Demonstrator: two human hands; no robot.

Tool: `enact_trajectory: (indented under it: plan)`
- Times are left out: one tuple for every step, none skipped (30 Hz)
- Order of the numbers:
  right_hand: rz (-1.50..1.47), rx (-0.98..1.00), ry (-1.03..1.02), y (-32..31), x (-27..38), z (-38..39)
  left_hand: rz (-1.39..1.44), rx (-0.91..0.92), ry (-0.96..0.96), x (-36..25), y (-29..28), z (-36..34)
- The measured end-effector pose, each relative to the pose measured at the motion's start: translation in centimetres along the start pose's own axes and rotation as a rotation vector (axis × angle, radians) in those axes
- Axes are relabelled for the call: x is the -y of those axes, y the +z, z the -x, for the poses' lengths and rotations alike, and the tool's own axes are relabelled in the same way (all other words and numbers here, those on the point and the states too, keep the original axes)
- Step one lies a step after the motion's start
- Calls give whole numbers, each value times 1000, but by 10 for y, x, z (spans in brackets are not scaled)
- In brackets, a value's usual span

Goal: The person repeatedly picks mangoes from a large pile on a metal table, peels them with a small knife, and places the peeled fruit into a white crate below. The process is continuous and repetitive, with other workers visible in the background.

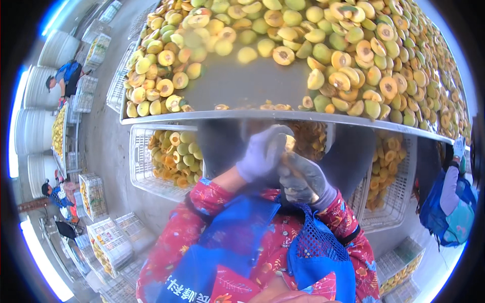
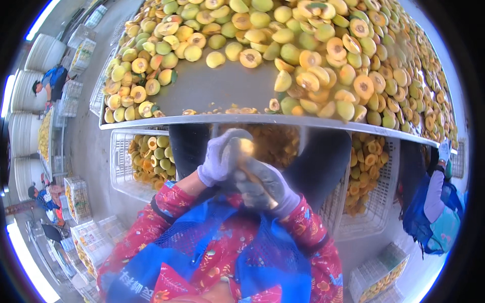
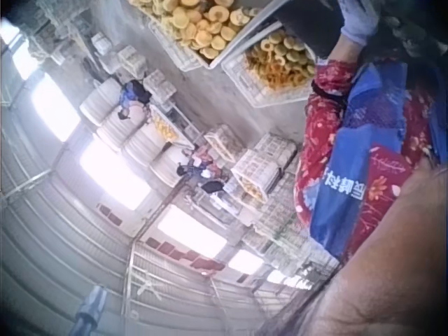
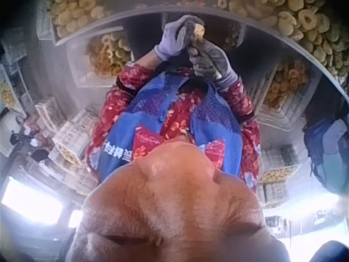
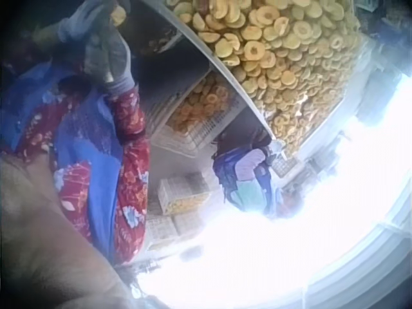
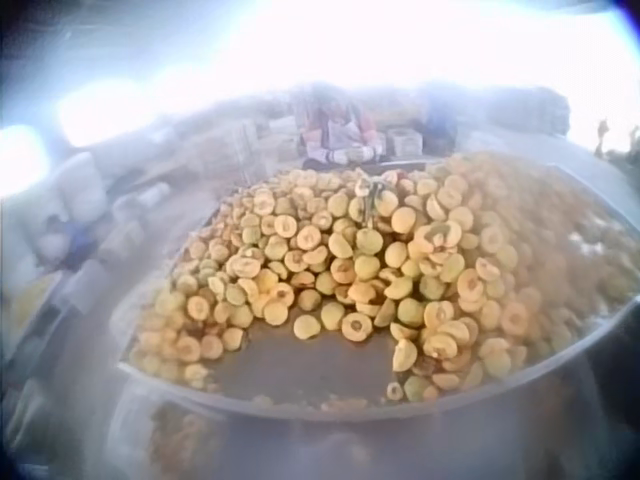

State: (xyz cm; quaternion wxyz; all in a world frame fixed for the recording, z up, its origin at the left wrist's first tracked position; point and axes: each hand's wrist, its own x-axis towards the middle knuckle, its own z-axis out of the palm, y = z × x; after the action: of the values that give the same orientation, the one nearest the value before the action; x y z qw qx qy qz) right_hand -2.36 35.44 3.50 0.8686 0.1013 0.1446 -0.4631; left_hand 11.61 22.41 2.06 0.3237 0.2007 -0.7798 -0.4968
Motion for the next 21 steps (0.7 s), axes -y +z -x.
enact_trajectory:
  plan:
    - [-208, 128, 43, -3, -2, -3, 81, 19, -23, 1, 1, 0]
    - [-237, 173, 45, -7, -4, -5, 162, 37, -44, 0, 2, 0]
    - [-267, 216, 48, -12, -6, -6, 131, 56, -80, -2, 4, 2]
    - [-298, 258, 53, -14, -7, -5, 106, 57, -53, -4, 3, 3]
    - [-280, 227, 53, -13, -8, -4, 80, 57, -27, -6, 0, 3]
    - [-277, 251, 38, -15, -11, -4, 48, 56, -3, -9, -2, 4]
    - [-272, 267, 25, -20, -15, -4, -49, 71, 152, -2, -4, 3]
    - [-267, 283, 15, -24, -18, -6, -3, 74, 126, -2, -4, 3]
    - [-244, 323, -14, -28, -20, -8, 48, 73, 100, -3, -2, 2]
    - [-227, 321, -45, -32, -22, -10, 83, 58, 64, -8, -3, 3]
    - [-211, 319, -73, -37, -24, -8, 264, 9, -50, -14, 2, 6]
    - [-198, 319, -101, -45, -25, -9, 299, -34, -128, -17, 6, 7]
    - [-149, 432, -129, -51, -22, -12, 331, -71, -174, -15, 10, 9]
    - [-93, 386, -146, -50, -23, -11, 349, -124, -227, -14, 12, 15]
    - [-217, 17, -372, -13, -32, -13, 141, -263, -168, 2, 21, 26]
    - [-274, 123, -352, -3, -34, -11, -86, -419, -148, 16, 28, 39]
    - [-320, 224, -348, 7, -35, -9, -313, -462, -146, 31, 27, 45]
    - [-22, 562, -241, -4, -19, -18, -25, -414, -298, 24, 7, 41]
    - [-70, 356, -361, -10, -15, -13, 287, -417, -478, 16, -13, 40]
    - [-55, 247, -379, -13, -13, -9, 545, -471, -661, 8, -34, 41]
    - [-36, 143, -398, -16, -9, -6, 138, -458, -626, 8, -59, 52]
